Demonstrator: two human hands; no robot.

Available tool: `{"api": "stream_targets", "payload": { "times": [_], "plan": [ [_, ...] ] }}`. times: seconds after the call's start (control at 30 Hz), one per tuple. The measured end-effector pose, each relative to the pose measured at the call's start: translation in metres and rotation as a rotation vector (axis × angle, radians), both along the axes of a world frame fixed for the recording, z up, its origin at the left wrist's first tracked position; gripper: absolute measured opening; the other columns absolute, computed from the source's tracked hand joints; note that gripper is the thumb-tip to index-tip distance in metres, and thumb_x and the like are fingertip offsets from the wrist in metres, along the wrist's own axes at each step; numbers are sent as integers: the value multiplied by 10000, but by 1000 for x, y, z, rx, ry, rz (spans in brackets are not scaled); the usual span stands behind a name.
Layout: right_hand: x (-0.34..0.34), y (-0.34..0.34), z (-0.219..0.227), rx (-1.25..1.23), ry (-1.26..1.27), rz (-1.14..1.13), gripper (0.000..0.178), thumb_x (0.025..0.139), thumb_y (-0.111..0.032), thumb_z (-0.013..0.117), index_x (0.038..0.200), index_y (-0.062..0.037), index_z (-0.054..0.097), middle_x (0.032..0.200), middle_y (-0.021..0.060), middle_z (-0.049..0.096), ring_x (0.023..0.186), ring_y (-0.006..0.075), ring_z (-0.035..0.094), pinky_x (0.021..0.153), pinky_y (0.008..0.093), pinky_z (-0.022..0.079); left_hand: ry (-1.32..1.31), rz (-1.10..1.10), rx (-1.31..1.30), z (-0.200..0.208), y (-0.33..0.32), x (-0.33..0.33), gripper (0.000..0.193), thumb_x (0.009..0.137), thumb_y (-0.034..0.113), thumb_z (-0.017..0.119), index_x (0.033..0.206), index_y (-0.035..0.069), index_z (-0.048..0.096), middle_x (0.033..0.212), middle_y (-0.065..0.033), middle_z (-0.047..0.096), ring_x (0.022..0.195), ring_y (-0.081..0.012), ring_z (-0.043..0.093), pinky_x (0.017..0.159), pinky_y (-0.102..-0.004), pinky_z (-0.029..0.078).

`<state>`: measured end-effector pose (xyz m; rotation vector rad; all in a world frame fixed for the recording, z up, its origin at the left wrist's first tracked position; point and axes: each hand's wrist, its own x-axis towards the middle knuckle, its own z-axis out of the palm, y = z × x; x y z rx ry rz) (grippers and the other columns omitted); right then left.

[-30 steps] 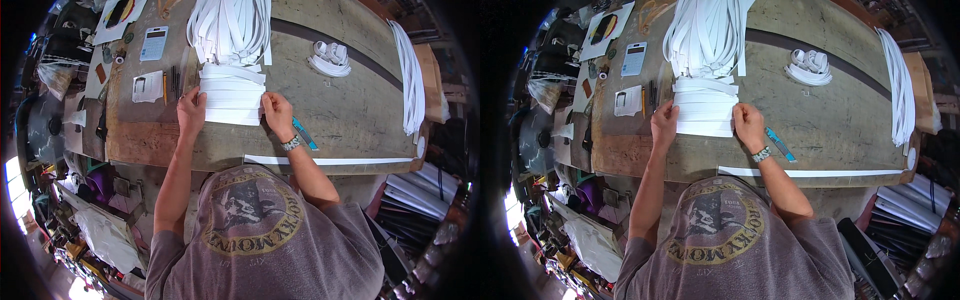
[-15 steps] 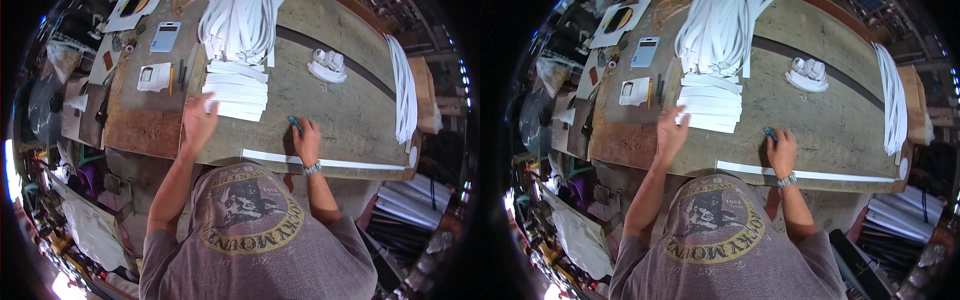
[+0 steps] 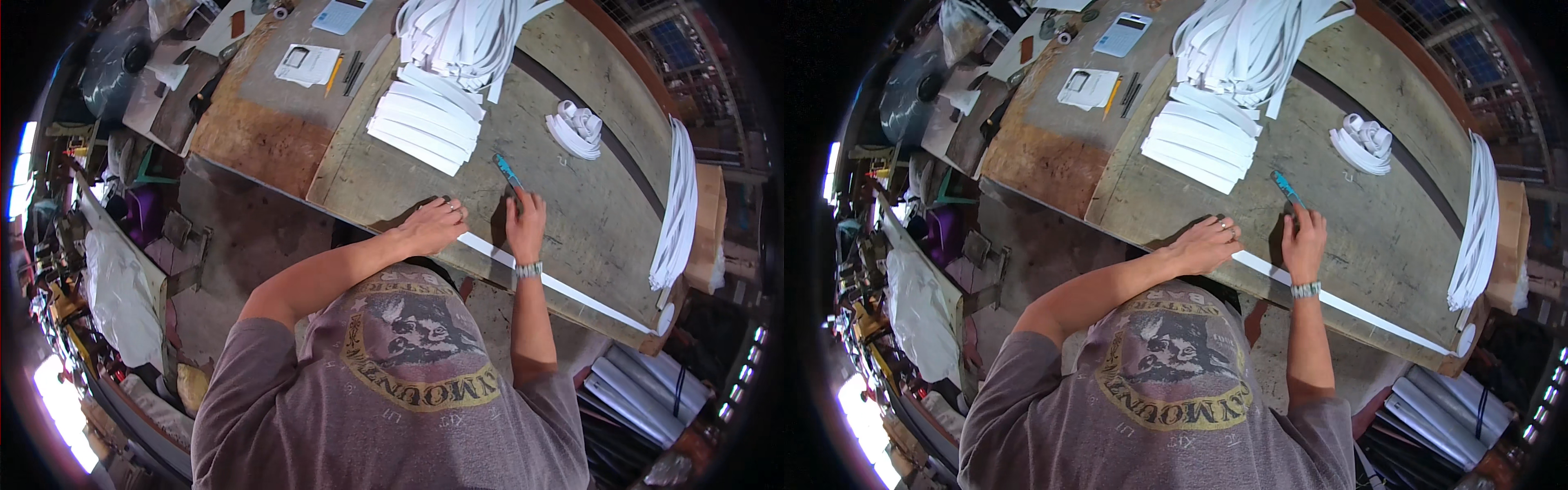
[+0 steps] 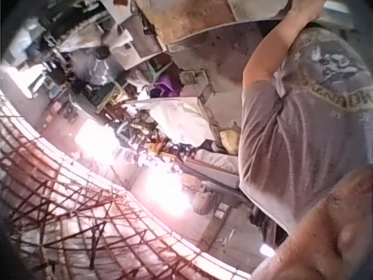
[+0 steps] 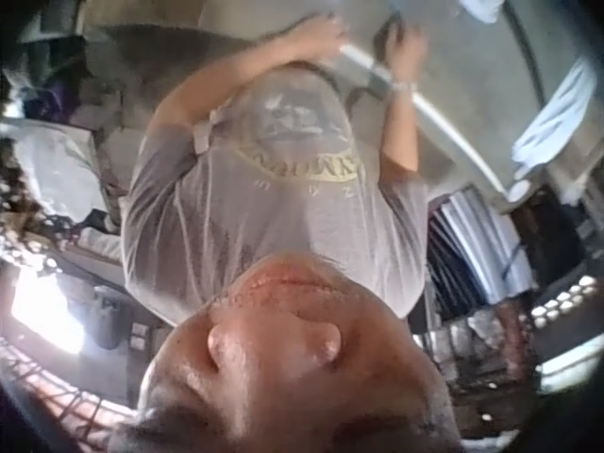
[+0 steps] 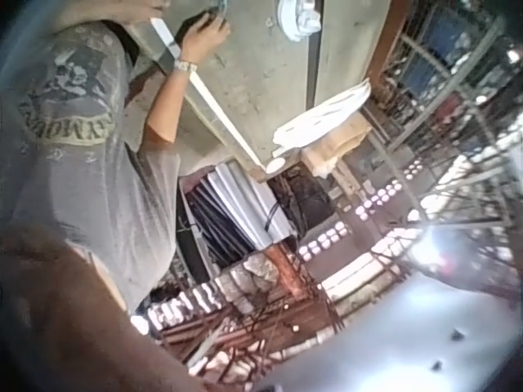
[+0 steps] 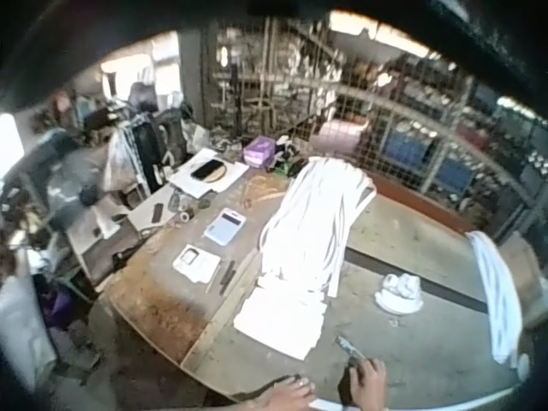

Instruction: Marking leather strips with a pen and then cutting them with a utility knife.

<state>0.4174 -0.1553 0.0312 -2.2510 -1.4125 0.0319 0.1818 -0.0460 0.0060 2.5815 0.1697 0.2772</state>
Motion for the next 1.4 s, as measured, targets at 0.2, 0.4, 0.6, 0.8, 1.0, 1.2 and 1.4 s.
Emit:
{"api": "stream_targets", "payload": {
  "times": [0.2, 0.4, 0.6, 0.8, 1.0, 1.2, 1.4],
  "plan": [
    [-72, -75, 1, -51, 99, 215, 330, 901, -109, 805, 1225, -73, 756, 1149, 142, 669, 1097, 349, 597, 936, 461, 504, -70, 95, 17, -8, -5, -14, 230, 840, 99, 750, 1070, 95, 737, 1247, -96, 667, 1273, -299, 558, 1048, -441, 445],
    [-112, -41, -8, 42, 93, 199, 259, 878, -74, 812, 1134, -87, 773, 1053, 108, 672, 1017, 338, 602, 898, 455, 504, -59, 120, 64, -1, 18, -57, 253, 923, 123, 693, 1167, 88, 751, 1155, -67, 657, 1167, -284, 572, 986, -426, 439],
    [-170, 7, -3, 65, 68, 214, 217, 905, -132, 792, 1119, -106, 770, 1039, 73, 666, 998, 316, 600, 815, 442, 474, -116, 253, 71, 8, 26, -117, 377, 926, 120, 693, 1293, 33, 682, 1348, -117, 622, 1342, -326, 532, 1126, -502, 418],
    [-196, 23, 1, 72, 68, 209, 216, 909, -122, 785, 1125, -128, 773, 1061, 60, 682, 990, 318, 610, 821, 449, 486, -37, 209, 27, -2, 33, -156, 655, 904, 201, 757, 1505, 50, 545, 1575, -153, 471, 1500, -383, 394, 1266, -537, 301],
    [-203, 26, 1, 47, 55, 165, 225, 906, -109, 781, 1131, -127, 773, 1064, 54, 680, 992, 308, 611, 834, 445, 492, 48, 292, 64, -5, 39, -173, 737, 919, 235, 763, 1585, 88, 482, 1680, -136, 384, 1588, -365, 290, 1309, -530, 238],
    [-212, 32, 1, 31, 33, 157, 215, 901, -106, 784, 1114, -126, 774, 1071, 50, 678, 994, 298, 611, 835, 436, 496, 49, 305, 49, -3, 46, -181, 762, 900, 236, 786, 1586, 103, 482, 1683, -123, 385, 1584, -354, 306, 1310, -514, 250],
    [-215, 35, 1, 48, 41, 165, 220, 889, -97, 791, 1106, -128, 774, 1063, 46, 674, 989, 296, 610, 827, 430, 499, 44, 311, 40, 1, 50, -183, 754, 900, 228, 787, 1581, 107, 488, 1679, -116, 397, 1579, -350, 321, 1306, -503, 262]
  ]
}}
